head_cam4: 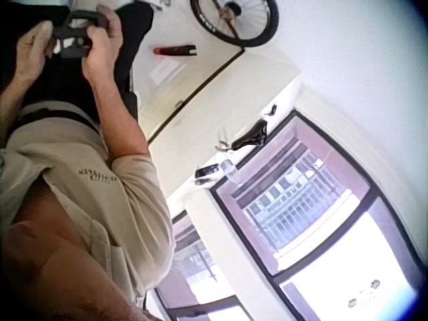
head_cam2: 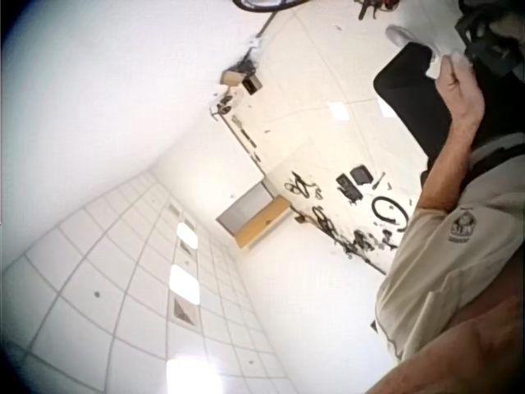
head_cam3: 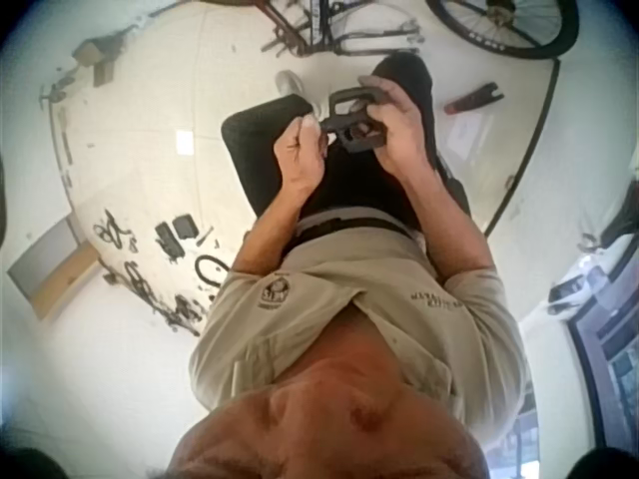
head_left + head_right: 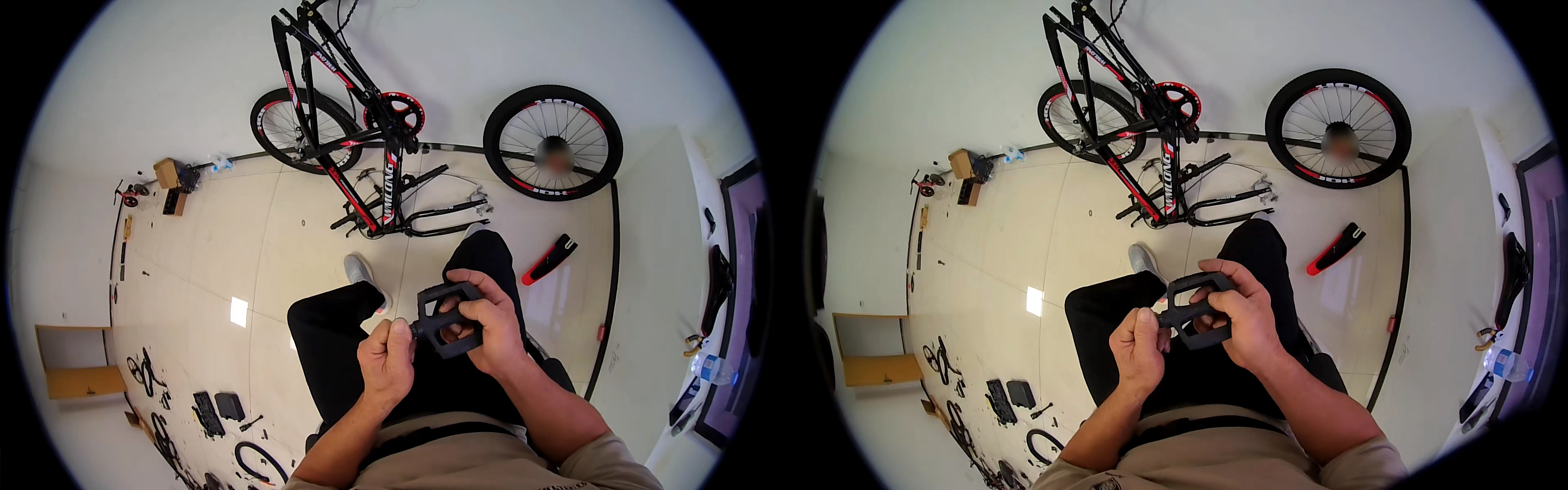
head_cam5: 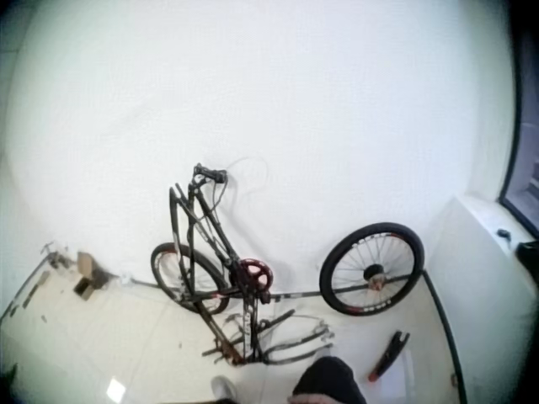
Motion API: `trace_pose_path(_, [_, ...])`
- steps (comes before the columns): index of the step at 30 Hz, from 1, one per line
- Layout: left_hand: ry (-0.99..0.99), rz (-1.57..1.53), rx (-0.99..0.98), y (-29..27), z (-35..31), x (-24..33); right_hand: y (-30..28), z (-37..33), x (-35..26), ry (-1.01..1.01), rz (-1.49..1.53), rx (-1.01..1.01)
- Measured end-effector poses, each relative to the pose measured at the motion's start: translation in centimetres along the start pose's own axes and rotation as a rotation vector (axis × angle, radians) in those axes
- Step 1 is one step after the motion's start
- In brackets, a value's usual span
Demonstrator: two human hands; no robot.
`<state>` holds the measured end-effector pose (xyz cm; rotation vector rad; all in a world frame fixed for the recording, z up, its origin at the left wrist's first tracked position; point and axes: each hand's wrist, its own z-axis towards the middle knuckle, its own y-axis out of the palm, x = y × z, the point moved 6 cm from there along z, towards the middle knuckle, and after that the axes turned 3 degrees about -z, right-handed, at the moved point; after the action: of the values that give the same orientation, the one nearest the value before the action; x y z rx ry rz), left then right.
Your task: The person sits on a chair and assembles a bicycle pedal by hand. They insert a small component into the pedal body, rotate the pedal to inspect it, and then attach the pedal to the bicycle crank arm.
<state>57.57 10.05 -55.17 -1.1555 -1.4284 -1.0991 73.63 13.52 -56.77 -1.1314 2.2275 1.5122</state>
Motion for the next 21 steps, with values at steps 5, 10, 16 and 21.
trace_pose_path(5, [0.009, -0.024, -0.030, -0.3, 0.1, -0.5, 0.0, 0.0, -0.2, -0.080, -0.054, -0.013])
trace_pose_path(10, [0.141, 0.070, -0.028, 0.5, -0.2, 1.1, -0.1, 0.0, -0.1, -0.091, -0.052, -0.015])
trace_pose_path(16, [0.339, 0.358, -0.031, -0.3, -0.4, 0.8, -0.1, 0.0, 0.4, -0.091, -0.048, -0.031])
trace_pose_path(21, [0.240, 0.406, 0.011, -0.7, -0.3, 0.5, 0.0, 0.0, 0.4, -0.080, -0.087, -0.010])
